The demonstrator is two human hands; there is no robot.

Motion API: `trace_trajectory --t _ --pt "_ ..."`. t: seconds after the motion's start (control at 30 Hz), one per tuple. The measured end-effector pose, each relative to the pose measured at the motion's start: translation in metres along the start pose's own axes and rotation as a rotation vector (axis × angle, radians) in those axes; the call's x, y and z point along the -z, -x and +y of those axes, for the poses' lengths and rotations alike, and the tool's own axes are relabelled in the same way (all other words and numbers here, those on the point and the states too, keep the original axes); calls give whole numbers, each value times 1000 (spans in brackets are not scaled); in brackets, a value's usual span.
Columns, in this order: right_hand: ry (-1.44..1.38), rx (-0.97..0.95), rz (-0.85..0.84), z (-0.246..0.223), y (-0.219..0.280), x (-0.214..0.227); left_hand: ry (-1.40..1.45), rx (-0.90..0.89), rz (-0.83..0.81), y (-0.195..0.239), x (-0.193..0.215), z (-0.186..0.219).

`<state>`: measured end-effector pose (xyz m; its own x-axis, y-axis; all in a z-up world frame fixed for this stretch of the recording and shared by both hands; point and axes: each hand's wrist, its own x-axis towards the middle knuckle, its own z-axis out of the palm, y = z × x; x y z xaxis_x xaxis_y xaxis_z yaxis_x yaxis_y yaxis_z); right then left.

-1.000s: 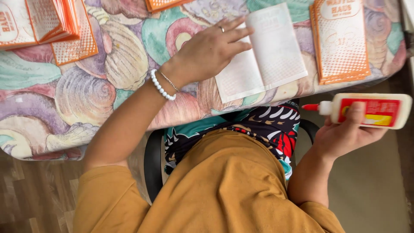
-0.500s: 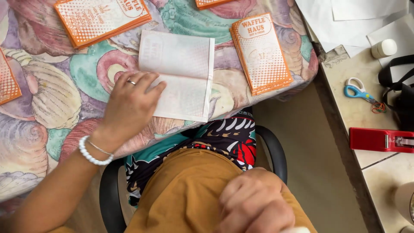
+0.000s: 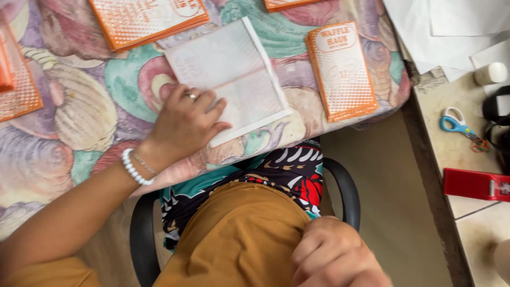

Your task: Applying glue to paper templates and folding them to create bags

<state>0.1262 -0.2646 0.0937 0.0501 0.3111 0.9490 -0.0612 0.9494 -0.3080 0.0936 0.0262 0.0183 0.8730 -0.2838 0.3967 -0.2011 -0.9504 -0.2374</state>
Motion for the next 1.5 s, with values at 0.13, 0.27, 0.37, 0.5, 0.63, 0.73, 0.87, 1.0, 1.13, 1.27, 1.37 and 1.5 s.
trace_trajectory --t 0.13,0.27,0.37,0.5,0.63,0.73,0.87,1.0,1.13,1.27,1.37,1.5 --pt "896 -484 579 -29 17 -9 130 -8 70 -3 -1 -12" --pt "1068 -419 1087 9 71 42 374 6 32 17 -11 -30" --pt "1304 -402 1164 31 113 53 499 51 -35 23 -18 -26" --pt "1312 -666 958 84 97 22 504 111 -28 26 -16 -17" --pt "1286 -712 746 105 116 20 523 126 10 29 -19 -17" --pt "1320 -702 727 111 115 23 605 143 -6 30 -24 -19" --pt "1325 -728 784 116 105 16 613 156 26 32 -28 -18" --pt "1336 -704 717 116 116 13 539 153 45 31 -27 -17" --pt "1333 -657 835 105 126 26 543 162 72 31 -28 -16" --pt "1339 -620 806 106 129 26 527 163 99 31 -30 -15" --pt "1335 -641 842 115 127 14 526 163 92 30 -29 -15" --pt "1347 -640 734 113 135 16 518 172 91 31 -30 -14"
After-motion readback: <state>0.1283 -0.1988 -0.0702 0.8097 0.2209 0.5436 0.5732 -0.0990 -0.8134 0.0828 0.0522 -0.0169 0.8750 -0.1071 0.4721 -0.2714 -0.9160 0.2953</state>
